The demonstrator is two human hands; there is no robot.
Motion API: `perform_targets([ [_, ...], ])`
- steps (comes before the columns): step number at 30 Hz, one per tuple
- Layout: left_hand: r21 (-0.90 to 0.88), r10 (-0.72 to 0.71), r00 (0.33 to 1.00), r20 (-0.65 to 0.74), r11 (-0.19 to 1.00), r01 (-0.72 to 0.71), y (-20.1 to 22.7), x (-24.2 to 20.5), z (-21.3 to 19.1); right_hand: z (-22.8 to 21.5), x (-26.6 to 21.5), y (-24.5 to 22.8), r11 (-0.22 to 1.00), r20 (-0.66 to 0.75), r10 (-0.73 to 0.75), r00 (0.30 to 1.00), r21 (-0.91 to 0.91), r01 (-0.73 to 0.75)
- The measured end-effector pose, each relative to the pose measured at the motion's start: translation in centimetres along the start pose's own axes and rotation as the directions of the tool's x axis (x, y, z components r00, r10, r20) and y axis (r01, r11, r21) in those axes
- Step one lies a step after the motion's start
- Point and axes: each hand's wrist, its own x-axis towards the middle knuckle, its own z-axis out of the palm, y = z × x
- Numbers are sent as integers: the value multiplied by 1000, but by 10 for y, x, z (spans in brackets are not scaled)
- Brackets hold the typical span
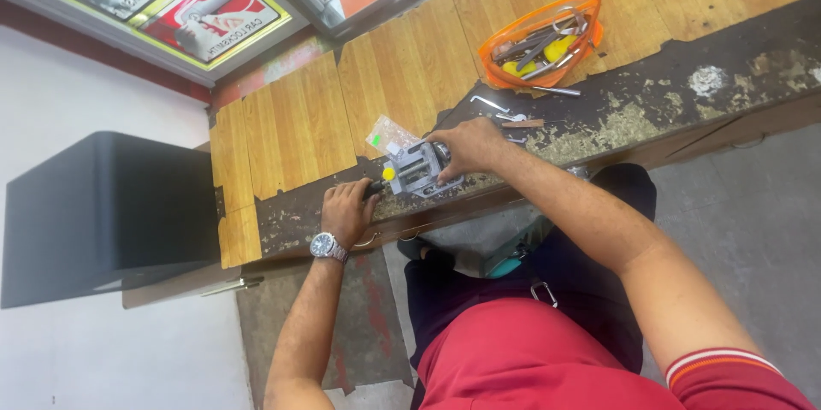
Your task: Picking or decoding a lock cylinder using a specialized locksmith tool on a workbench.
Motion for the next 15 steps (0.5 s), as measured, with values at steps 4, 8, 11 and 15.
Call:
perform_targets([
  [4, -43, -30, 997, 76, 999, 33, 2, 2, -1, -4, -4, -4, 1000, 4, -9, 1000, 4, 9],
  [8, -89, -56, 993, 104, 994, 65, 11, 4, -9, -2, -2, -7, 1000, 16, 3, 1000, -6, -3],
  [11, -182, -120, 989, 87, 974, 134, 14, 0, 2, 3, 1, -5, 1000, 13, 16, 1000, -6, -16],
  [15, -286, -140, 990, 2, 949, 135, 8, 0, 14, -5, -2, -11, 1000, 32, 18, 999, 18, -18],
])
